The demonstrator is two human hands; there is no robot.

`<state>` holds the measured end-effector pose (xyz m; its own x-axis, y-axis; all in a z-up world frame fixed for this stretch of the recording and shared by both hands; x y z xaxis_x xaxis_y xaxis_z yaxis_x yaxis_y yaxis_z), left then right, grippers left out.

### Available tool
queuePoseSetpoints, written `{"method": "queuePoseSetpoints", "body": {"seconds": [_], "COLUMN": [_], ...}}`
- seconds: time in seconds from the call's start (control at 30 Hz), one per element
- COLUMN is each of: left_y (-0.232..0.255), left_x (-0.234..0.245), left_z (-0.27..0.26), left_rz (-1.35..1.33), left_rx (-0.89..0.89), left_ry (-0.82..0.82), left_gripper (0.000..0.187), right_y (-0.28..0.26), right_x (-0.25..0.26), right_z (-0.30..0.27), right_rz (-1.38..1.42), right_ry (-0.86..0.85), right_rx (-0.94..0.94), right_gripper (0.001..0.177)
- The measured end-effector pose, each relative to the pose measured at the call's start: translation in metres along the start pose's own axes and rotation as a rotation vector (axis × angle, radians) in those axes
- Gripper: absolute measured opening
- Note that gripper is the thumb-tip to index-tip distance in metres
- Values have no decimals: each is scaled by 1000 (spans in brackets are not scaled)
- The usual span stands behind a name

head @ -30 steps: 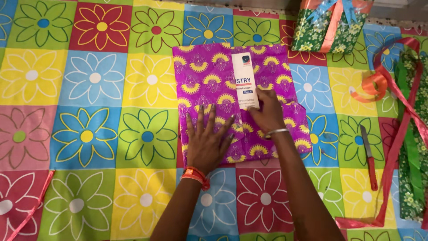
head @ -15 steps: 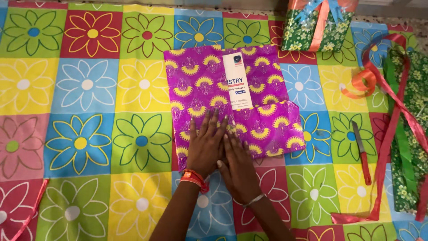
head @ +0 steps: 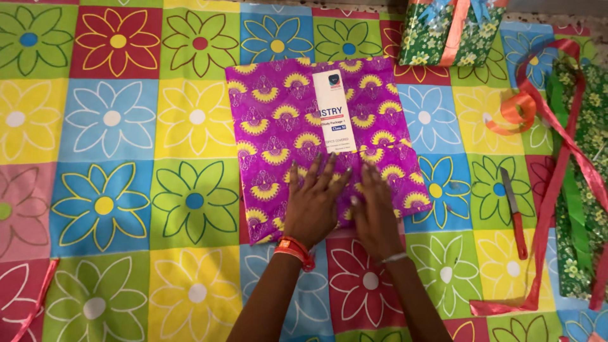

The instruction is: The person wraps a chemistry textbook with purple patterned wrapping paper on a colorful floral tablecloth. They fold the paper edges, crease the folds, and secure them with clear tape, completing the wrap around the book.

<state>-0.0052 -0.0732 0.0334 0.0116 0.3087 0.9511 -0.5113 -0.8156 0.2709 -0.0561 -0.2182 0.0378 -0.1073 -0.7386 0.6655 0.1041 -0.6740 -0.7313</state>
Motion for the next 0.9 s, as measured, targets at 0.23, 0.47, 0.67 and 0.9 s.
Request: {"method": "queuePoseSetpoints", "body": {"seconds": [0.23, 0.47, 0.67, 0.9], "left_y": [-2, -3, -2, -2], "left_x": [-4, -5, -6, -7], "left_z": [-1, -3, -3, -3], "left_rz": [26, -14, 22, 10], "left_rx": [5, 28, 29, 31], "left_ry": [21, 29, 22, 23], "left_gripper": [67, 70, 70, 70], "right_y": [-13, -11, -13, -20], "right_x": [38, 19, 2, -2], "right_z": [-63, -94, -93, -91], "right_rz": [729, 917, 1002, 1000], "right_ry": [503, 558, 603, 567], "right_rx": [-162, -448, -408, -425], "right_gripper": [48, 43, 44, 50]}}
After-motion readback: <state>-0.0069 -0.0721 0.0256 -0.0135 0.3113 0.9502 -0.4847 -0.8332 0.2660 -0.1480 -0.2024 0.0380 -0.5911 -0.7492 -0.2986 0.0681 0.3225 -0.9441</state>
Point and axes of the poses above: each hand's wrist, its own z-axis towards the middle knuckle, its own x-axis out of the back of the hand, y = z × x, the point moved 3 cm from there along z, towards the middle knuckle, and after that the axes turned 12 degrees about z, right-handed, at the moved point
